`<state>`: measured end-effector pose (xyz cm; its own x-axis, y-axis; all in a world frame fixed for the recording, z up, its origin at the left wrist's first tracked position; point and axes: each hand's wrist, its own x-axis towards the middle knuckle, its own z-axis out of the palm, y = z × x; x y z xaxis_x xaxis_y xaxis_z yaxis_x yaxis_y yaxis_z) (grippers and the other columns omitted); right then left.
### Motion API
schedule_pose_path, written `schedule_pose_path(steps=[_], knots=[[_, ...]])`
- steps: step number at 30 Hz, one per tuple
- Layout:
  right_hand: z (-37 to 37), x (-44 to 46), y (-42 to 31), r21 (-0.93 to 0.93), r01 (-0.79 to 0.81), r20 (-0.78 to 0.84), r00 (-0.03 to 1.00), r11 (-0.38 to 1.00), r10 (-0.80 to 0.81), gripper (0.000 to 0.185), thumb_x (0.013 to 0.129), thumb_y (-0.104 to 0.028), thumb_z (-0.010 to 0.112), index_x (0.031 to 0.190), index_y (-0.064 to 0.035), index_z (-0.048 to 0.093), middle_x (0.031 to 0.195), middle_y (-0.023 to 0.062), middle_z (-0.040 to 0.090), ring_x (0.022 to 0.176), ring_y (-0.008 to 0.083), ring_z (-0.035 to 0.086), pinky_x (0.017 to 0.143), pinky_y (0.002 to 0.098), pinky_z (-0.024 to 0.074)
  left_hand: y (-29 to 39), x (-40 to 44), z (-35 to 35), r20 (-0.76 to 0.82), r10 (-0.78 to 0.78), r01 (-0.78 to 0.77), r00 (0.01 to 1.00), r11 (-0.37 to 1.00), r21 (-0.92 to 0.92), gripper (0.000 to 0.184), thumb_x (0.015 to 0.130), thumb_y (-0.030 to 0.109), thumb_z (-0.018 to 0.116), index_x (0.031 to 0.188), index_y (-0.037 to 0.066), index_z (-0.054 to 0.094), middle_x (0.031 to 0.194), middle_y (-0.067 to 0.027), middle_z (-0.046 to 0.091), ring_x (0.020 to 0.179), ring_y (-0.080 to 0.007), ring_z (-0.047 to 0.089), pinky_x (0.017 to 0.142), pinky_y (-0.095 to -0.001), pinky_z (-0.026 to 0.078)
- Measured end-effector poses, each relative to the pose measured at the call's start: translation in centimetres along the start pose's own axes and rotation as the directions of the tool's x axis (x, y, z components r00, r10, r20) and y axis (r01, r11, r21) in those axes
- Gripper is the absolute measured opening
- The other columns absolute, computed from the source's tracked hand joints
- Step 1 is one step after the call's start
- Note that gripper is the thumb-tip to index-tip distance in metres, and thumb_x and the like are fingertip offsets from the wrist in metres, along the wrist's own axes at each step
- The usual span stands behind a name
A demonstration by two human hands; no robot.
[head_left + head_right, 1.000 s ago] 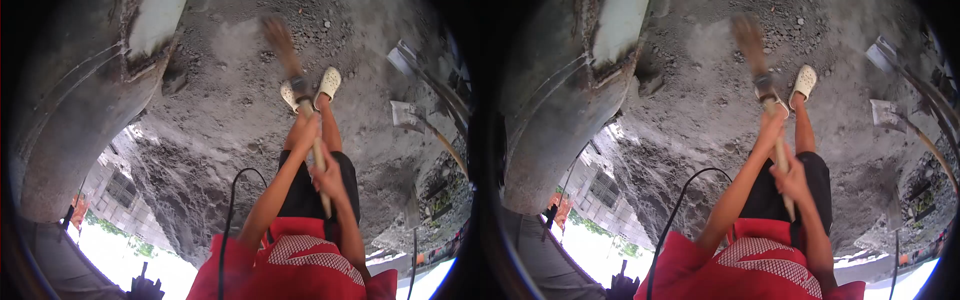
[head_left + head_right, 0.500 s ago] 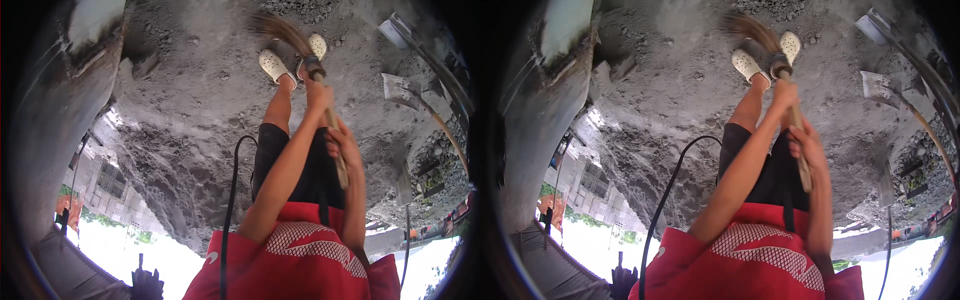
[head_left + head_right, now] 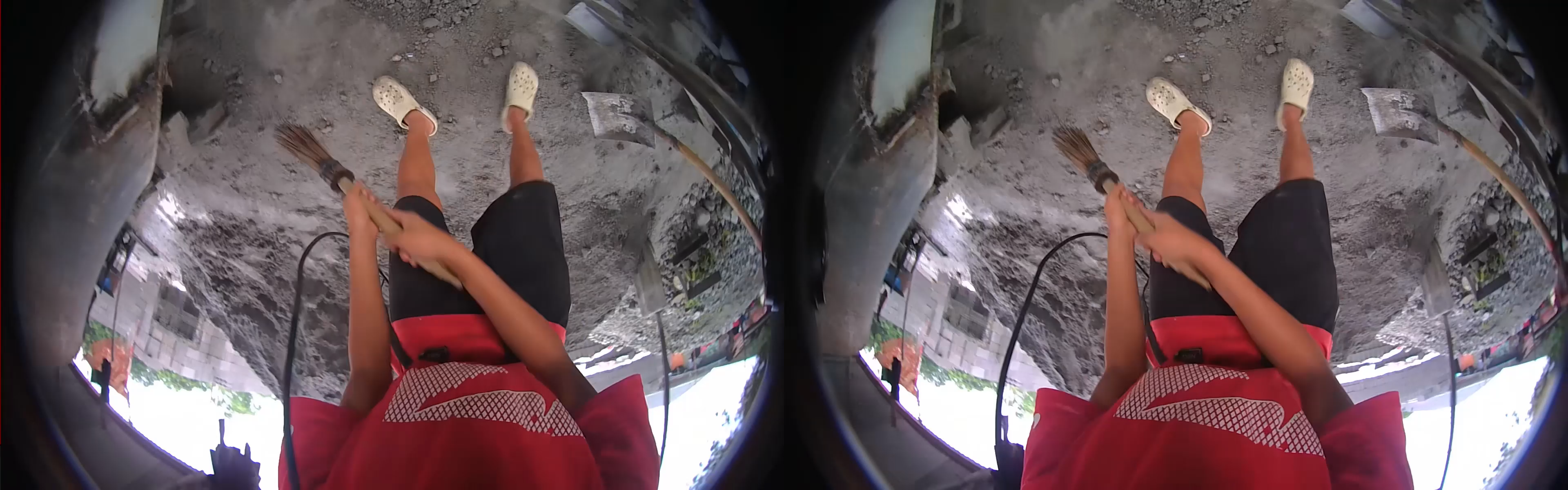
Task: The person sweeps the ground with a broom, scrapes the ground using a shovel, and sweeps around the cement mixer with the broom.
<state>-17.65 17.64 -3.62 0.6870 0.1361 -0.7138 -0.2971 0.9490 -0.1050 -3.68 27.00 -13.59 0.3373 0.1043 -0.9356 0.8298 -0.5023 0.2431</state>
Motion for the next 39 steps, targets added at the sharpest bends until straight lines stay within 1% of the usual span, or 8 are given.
schedule_pose_path(steps=[3, 6, 15, 25, 28, 32, 35, 39], knots=[[-5.1, 2.1, -0.5, 0.021, -0.086, -0.096, 0.992, 0.996, 0.087, 0.043, 0.081, -0.013, 0.053, 0.123, -0.0075, 0.041, 0.064, -0.0008, 0.047, 0.044, 0.0047, 0.042, 0.036, 0.0179, 0.0345, -4.4, 6.2, 2.4, 0.004, 0.023, -0.023, 1.000, 1.000, -0.014, 0.018, 0.079, 0.025, 0.053, 0.068, 0.014, 0.044, 0.055, 0.0010, 0.040, 0.045, -0.0152, 0.041, 0.041, -0.0284, 0.037], [-13.3, -3.2, -0.2, 0.220, -0.038, -0.173, 0.982, 0.975, 0.077, 0.033, 0.081, -0.015, 0.053, 0.113, -0.0073, 0.047, 0.069, -0.0013, 0.050, 0.045, 0.0032, 0.041, 0.036, 0.0166, 0.0326, -9.0, 5.3, 13.5, 0.073, 0.007, -0.043, 0.997, 0.859, 0.510, 0.024, 0.077, 0.031, 0.053, 0.077, 0.006, 0.053, 0.061, -0.0031, 0.050, 0.052, -0.0183, 0.049, 0.045, -0.0307, 0.041], [-16.8, -27.5, 1.0, -0.217, -0.093, -0.504, 0.863, 0.972, -0.030, 0.071, 0.077, 0.001, 0.053, 0.138, -0.0106, 0.020, 0.058, 0.0003, 0.047, 0.037, 0.0080, 0.043, 0.035, 0.0219, 0.0355, -22.4, -18.9, 26.3, 0.372, 0.102, 0.012, 0.923, 0.956, -0.292, 0.022, 0.080, 0.020, 0.058, 0.086, 0.005, 0.043, 0.054, -0.0016, 0.042, 0.039, -0.0115, 0.043, 0.034, -0.0258, 0.035], [-17.3, -11.5, 10.7, -0.373, -0.398, 0.026, 0.898, 0.838, 0.439, 0.048, 0.080, -0.008, 0.053, 0.126, -0.0087, 0.040, 0.061, -0.0013, 0.046, 0.041, 0.0067, 0.044, 0.036, 0.0203, 0.0348, -29.9, -5.4, 5.0, -0.167, -0.211, 0.138, 0.963, 0.921, -0.364, 0.021, 0.080, 0.022, 0.053, 0.065, 0.013, 0.042, 0.052, 0.0006, 0.038, 0.045, -0.0126, 0.040, 0.043, -0.0273, 0.038], [-18.6, -9.8, 11.6, -0.273, -0.387, -0.086, 0.922, 0.881, 0.378, 0.046, 0.079, -0.009, 0.054, 0.123, -0.0074, 0.042, 0.062, -0.0011, 0.046, 0.042, 0.0056, 0.042, 0.037, 0.0192, 0.0337, -30.3, -4.0, 6.5, -0.076, 0.048, -0.066, 0.996, 0.966, -0.250, 0.016, 0.080, 0.019, 0.050, 0.066, 0.013, 0.044, 0.056, 0.0003, 0.041, 0.047, -0.0117, 0.041, 0.044, -0.0281, 0.037], [-21.5, -18.3, 0.1, -0.248, -0.276, -0.342, 0.922, 0.929, 0.183, 0.046, 0.079, -0.006, 0.049, 0.124, -0.0075, 0.042, 0.063, -0.0002, 0.046, 0.041, 0.0052, 0.040, 0.034, 0.0195, 0.0308, -27.5, -5.4, 23.2, 0.152, -0.034, 0.022, 0.988, 0.996, 0.082, 0.026, 0.078, 0.013, 0.047, 0.099, -0.001, 0.053, 0.077, -0.0122, 0.058, 0.065, -0.0222, 0.058, 0.055, -0.0382, 0.047], [-20.0, -24.8, -2.0, -0.391, -0.277, -0.619, 0.785, 0.878, -0.027, 0.060, 0.077, -0.004, 0.048, 0.134, -0.0097, 0.030, 0.062, 0.0003, 0.046, 0.039, 0.0055, 0.040, 0.031, 0.0201, 0.0308, -27.3, -12.1, 30.3, 0.145, 0.172, -0.152, 0.974, 0.979, -0.140, 0.015, 0.073, 0.008, 0.051, 0.082, -0.002, 0.057, 0.072, -0.0100, 0.055, 0.063, -0.0209, 0.057, 0.042, -0.0330, 0.044], [-18.4, -29.4, -0.5, -0.524, -0.344, -0.605, 0.794, 0.779, -0.056, 0.070, 0.075, 0.000, 0.048, 0.138, -0.0114, 0.019, 0.065, 0.0009, 0.048, 0.038, 0.0070, 0.042, 0.033, 0.0214, 0.0354, -26.0, -19.2, 29.5, 0.347, 0.106, 0.068, 0.932, 0.888, -0.454, 0.010, 0.079, 0.012, 0.052, 0.072, 0.005, 0.051, 0.065, -0.0043, 0.050, 0.048, -0.0145, 0.050, 0.036, -0.0274, 0.038]])
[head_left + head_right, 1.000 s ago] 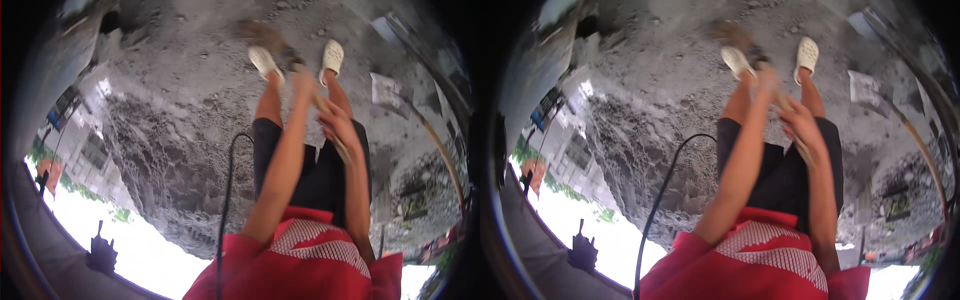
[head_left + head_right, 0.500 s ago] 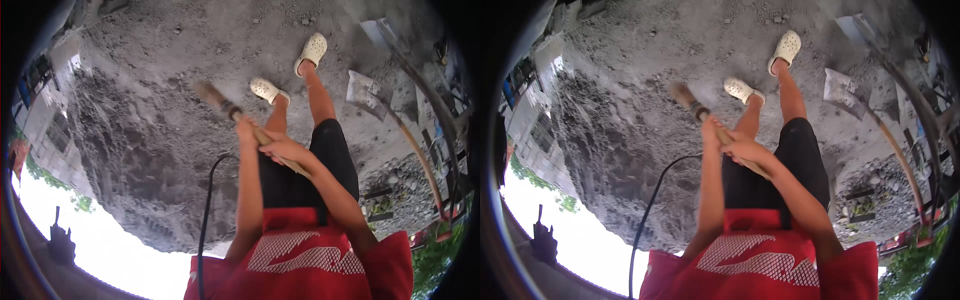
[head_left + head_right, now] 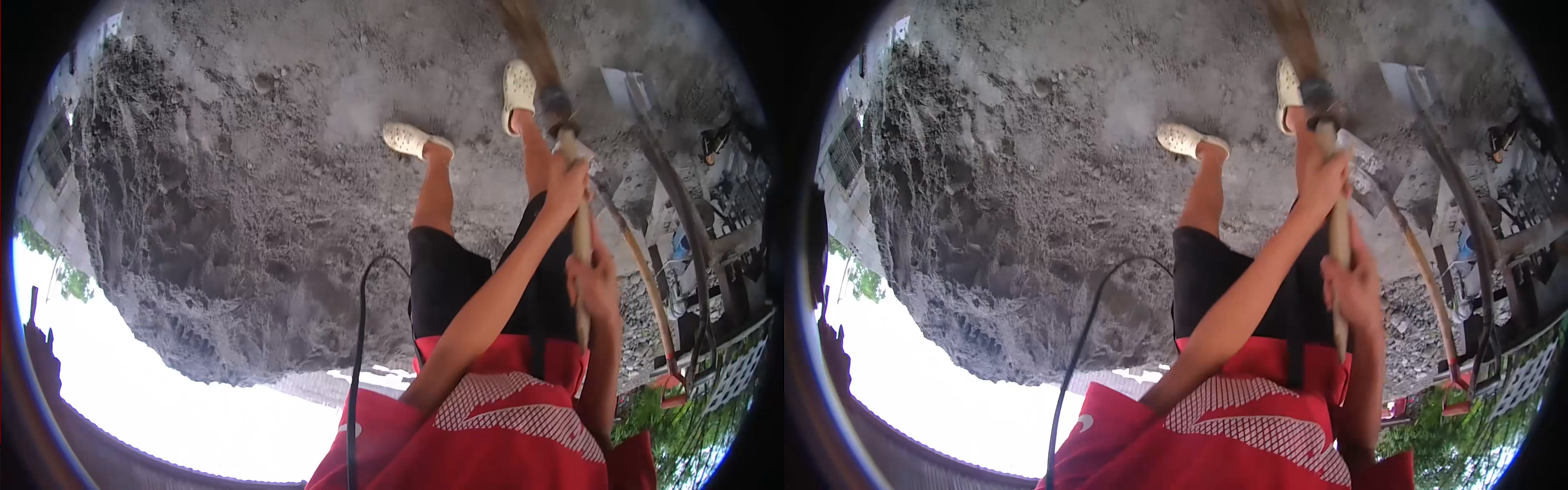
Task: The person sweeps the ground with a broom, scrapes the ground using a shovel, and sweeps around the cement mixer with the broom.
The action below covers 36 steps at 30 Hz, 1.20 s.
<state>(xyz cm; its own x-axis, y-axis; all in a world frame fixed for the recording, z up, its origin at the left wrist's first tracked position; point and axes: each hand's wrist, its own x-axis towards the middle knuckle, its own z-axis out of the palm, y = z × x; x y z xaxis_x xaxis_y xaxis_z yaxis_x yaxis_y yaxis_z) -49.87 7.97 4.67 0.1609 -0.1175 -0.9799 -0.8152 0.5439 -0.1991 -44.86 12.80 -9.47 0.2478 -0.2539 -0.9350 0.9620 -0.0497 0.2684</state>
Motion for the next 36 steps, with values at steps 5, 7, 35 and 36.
schedule_pose_path(steps=[5, 7, 35, 36], knots=[[2.4, -0.4, 2.2, 0.076, -0.247, 0.470, 0.863, 0.966, 0.184, 0.076, 0.075, 0.004, 0.052, 0.139, -0.0132, 0.015, 0.072, 0.0051, 0.052, 0.043, 0.0112, 0.049, 0.037, 0.0229, 0.0404, 0.4, -6.3, -7.2, -0.336, -0.121, 0.060, 0.934, 0.981, -0.186, 0.016, 0.081, 0.021, 0.056, 0.083, 0.011, 0.044, 0.060, -0.0004, 0.043, 0.042, -0.0103, 0.043, 0.036, -0.0236, 0.038], [5.9, 2.0, 3.8, 0.133, -0.391, 0.613, 0.755, 0.911, 0.234, 0.075, 0.076, 0.000, 0.055, 0.139, -0.0123, 0.016, 0.072, 0.0067, 0.053, 0.046, 0.0119, 0.051, 0.038, 0.0233, 0.0411, 1.8, -6.6, -12.6, -0.488, -0.059, 0.053, 0.871, 0.998, -0.025, 0.016, 0.080, 0.021, 0.055, 0.079, 0.009, 0.044, 0.058, 0.0004, 0.042, 0.045, -0.0094, 0.043, 0.039, -0.0234, 0.039], [11.9, 5.6, 4.9, -0.171, -0.127, 0.544, 0.815, 0.977, 0.201, 0.067, 0.082, -0.008, 0.054, 0.139, -0.0125, 0.018, 0.059, 0.0000, 0.044, 0.040, 0.0077, 0.041, 0.036, 0.0237, 0.0333, -0.6, -3.5, -22.3, -0.315, -0.026, -0.162, 0.949, 0.816, -0.555, 0.007, 0.084, 0.012, 0.045, 0.078, 0.009, 0.044, 0.060, 0.0048, 0.035, 0.050, -0.0046, 0.036, 0.044, -0.0201, 0.036], [11.9, 7.0, 4.5, -0.135, -0.153, 0.499, 0.843, 0.979, 0.201, 0.065, 0.082, -0.009, 0.054, 0.138, -0.0120, 0.021, 0.061, 0.0001, 0.045, 0.040, 0.0075, 0.041, 0.037, 0.0235, 0.0336, -2.9, 0.6, -23.8, -0.161, 0.029, -0.094, 0.986, 0.908, -0.409, 0.012, 0.085, 0.014, 0.044, 0.073, 0.009, 0.044, 0.059, 0.0043, 0.035, 0.051, -0.0048, 0.037, 0.046, -0.0215, 0.037]])
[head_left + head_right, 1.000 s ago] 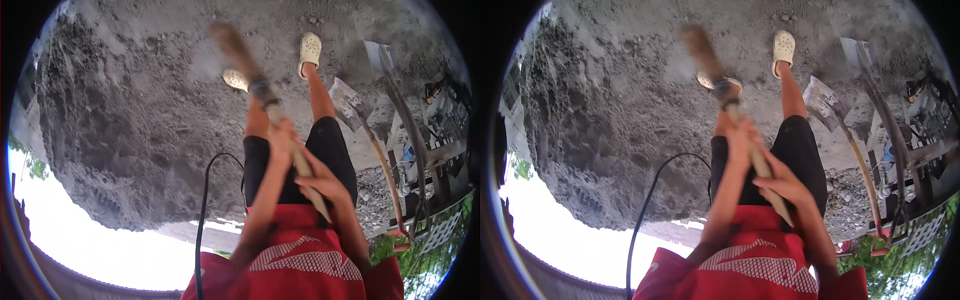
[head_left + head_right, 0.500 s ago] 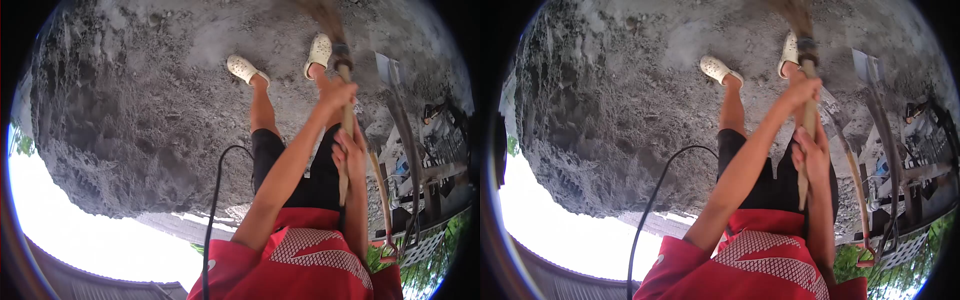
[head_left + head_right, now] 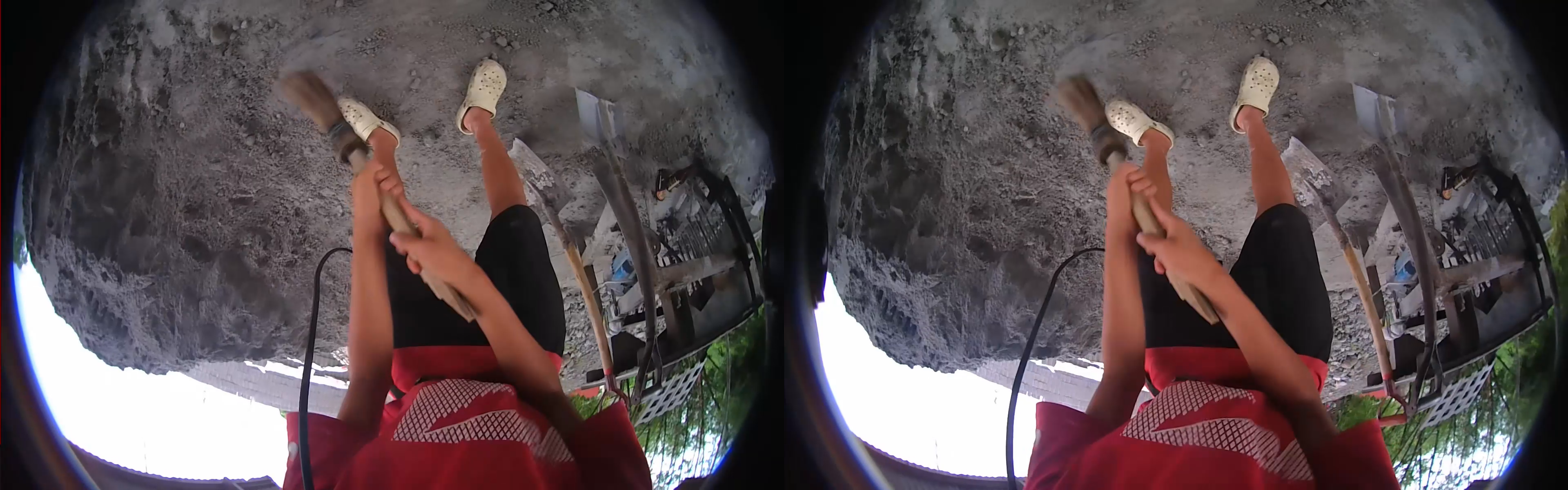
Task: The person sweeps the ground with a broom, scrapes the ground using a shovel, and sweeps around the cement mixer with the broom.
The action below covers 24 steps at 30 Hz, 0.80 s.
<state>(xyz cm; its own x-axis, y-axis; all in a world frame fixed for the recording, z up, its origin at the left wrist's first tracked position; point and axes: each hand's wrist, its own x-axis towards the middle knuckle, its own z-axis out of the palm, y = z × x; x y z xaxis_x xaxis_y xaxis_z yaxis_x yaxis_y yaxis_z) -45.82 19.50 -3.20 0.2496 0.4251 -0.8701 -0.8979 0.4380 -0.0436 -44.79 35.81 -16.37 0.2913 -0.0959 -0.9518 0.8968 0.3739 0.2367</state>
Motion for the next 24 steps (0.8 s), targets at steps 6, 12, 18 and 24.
schedule_pose_path(steps=[6, 12, 18, 24], knots=[[-9.6, -7.0, -2.0, -0.056, 0.172, -0.635, 0.754, 0.983, -0.168, 0.054, 0.085, -0.011, 0.050, 0.135, -0.0084, 0.028, 0.067, 0.0000, 0.047, 0.039, 0.0052, 0.040, 0.031, 0.0185, 0.0322, -10.6, 3.9, 22.4, 0.189, -0.067, -0.003, 0.980, 0.937, 0.349, 0.015, 0.068, 0.012, 0.056, 0.066, -0.002, 0.049, 0.056, -0.0096, 0.051, 0.040, -0.0187, 0.051, 0.035, -0.0332, 0.036], [-6.5, -12.6, -1.7, -0.207, 0.172, -0.586, 0.766, 0.963, -0.263, 0.064, 0.083, -0.004, 0.046, 0.139, -0.0123, 0.016, 0.063, 0.0007, 0.044, 0.034, 0.0053, 0.036, 0.029, 0.0195, 0.0310, -8.2, -4.3, 25.3, 0.334, -0.045, 0.019, 0.941, 0.996, 0.083, 0.014, 0.075, 0.010, 0.051, 0.073, -0.002, 0.046, 0.055, -0.0067, 0.047, 0.036, -0.0145, 0.046, 0.033, -0.0288, 0.036], [0.0, -6.3, -1.1, -0.111, 0.013, -0.049, 0.999, 0.994, -0.019, 0.067, 0.082, -0.006, 0.053, 0.139, -0.0167, 0.020, 0.056, -0.0007, 0.042, 0.038, 0.0060, 0.040, 0.034, 0.0223, 0.0328, 1.2, -6.1, 10.1, -0.143, 0.045, -0.009, 0.989, 0.970, 0.244, 0.016, 0.080, 0.016, 0.048, 0.067, 0.007, 0.049, 0.053, -0.0008, 0.046, 0.045, -0.0121, 0.049, 0.039, -0.0259, 0.038], [1.5, 2.7, -3.0, -0.062, 0.151, -0.219, 0.962, 0.987, -0.161, 0.060, 0.083, -0.013, 0.051, 0.137, -0.0152, 0.025, 0.066, 0.0008, 0.046, 0.044, 0.0075, 0.043, 0.039, 0.0198, 0.0340, 4.4, 4.9, 5.9, 0.237, 0.253, -0.342, 0.938, 0.560, 0.755, 0.022, 0.076, 0.021, 0.050, 0.065, 0.002, 0.052, 0.054, -0.0076, 0.050, 0.052, -0.0144, 0.052, 0.046, -0.0310, 0.041]])
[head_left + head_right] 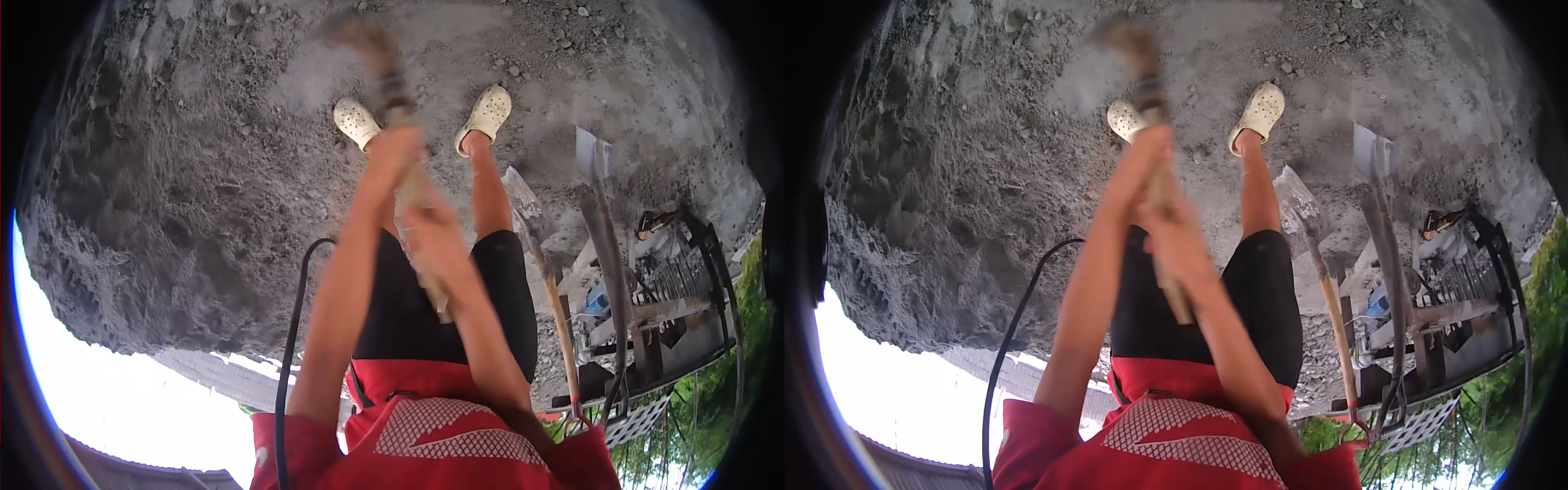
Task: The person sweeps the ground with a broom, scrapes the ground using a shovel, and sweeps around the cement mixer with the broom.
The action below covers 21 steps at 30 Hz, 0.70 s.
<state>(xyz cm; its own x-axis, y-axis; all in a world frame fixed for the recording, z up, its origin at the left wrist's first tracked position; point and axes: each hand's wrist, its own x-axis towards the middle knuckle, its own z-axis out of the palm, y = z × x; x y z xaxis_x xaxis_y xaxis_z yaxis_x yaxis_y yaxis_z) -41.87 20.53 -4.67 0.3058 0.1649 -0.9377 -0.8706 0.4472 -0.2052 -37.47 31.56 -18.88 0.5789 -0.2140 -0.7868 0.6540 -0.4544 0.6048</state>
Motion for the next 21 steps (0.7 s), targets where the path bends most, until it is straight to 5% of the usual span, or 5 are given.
schedule_pose_path(steps=[1, 6, 15, 19, 21], knots=[[-2.8, 0.1, 0.2, -0.051, -0.105, -0.142, 0.985, 0.993, 0.097, 0.058, 0.084, -0.013, 0.050, 0.136, -0.0141, 0.026, 0.067, 0.0004, 0.047, 0.045, 0.0068, 0.043, 0.039, 0.0194, 0.0337, 3.6, 0.6, 5.1, -0.206, -0.290, 0.233, 0.935, 0.937, -0.259, 0.023, 0.072, 0.021, 0.054, 0.070, -0.001, 0.056, 0.058, -0.0125, 0.055, 0.056, -0.0154, 0.055, 0.049, -0.0332, 0.043], [-10.5, -6.3, -0.8, -0.205, 0.004, -0.542, 0.832, 0.979, -0.117, 0.053, 0.084, -0.011, 0.049, 0.133, -0.0059, 0.029, 0.066, -0.0014, 0.046, 0.042, 0.0042, 0.039, 0.035, 0.0187, 0.0309, 7.8, 1.2, 21.0, 0.342, -0.278, 0.416, 0.897, 0.793, -0.446, 0.016, 0.068, 0.011, 0.056, 0.061, -0.002, 0.052, 0.052, -0.0092, 0.052, 0.039, -0.0177, 0.051, 0.036, -0.0309, 0.038], [-8.5, -15.0, -0.4, -0.228, -0.208, -0.143, 0.974, 0.951, 0.178, 0.073, 0.076, 0.002, 0.055, 0.138, -0.0116, 0.021, 0.068, 0.0024, 0.051, 0.043, 0.0074, 0.045, 0.038, 0.0221, 0.0368, 4.9, -13.7, 15.0, 0.273, -0.365, 0.374, 0.890, 0.242, -0.895, 0.007, 0.076, 0.008, 0.052, 0.080, 0.008, 0.046, 0.057, -0.0002, 0.044, 0.042, -0.0099, 0.043, 0.037, -0.0232, 0.035], [-9.0, -6.7, 1.2, -0.118, -0.343, 0.357, 0.861, 0.932, 0.362, 0.064, 0.084, -0.010, 0.052, 0.138, -0.0130, 0.019, 0.068, 0.0039, 0.050, 0.042, 0.0085, 0.044, 0.039, 0.0213, 0.0358, 1.4, -11.3, 8.0, -0.051, -0.587, 0.246, 0.808, 0.415, -0.876, 0.023, 0.084, 0.015, 0.047, 0.064, 0.015, 0.035, 0.054, 0.0040, 0.034, 0.043, -0.0067, 0.034, 0.041, -0.0227, 0.032], [-12.2, -3.0, 0.4, -0.102, -0.319, 0.332, 0.882, 0.942, 0.335, 0.062, 0.083, -0.010, 0.052, 0.138, -0.0106, 0.021, 0.068, 0.0037, 0.050, 0.042, 0.0083, 0.044, 0.038, 0.0206, 0.0354, -1.0, -7.8, 9.6, -0.083, -0.581, 0.209, 0.810, 0.418, -0.884, 0.018, 0.082, 0.015, 0.046, 0.065, 0.013, 0.039, 0.054, 0.0022, 0.036, 0.044, -0.0081, 0.036, 0.041, -0.0246, 0.035]])
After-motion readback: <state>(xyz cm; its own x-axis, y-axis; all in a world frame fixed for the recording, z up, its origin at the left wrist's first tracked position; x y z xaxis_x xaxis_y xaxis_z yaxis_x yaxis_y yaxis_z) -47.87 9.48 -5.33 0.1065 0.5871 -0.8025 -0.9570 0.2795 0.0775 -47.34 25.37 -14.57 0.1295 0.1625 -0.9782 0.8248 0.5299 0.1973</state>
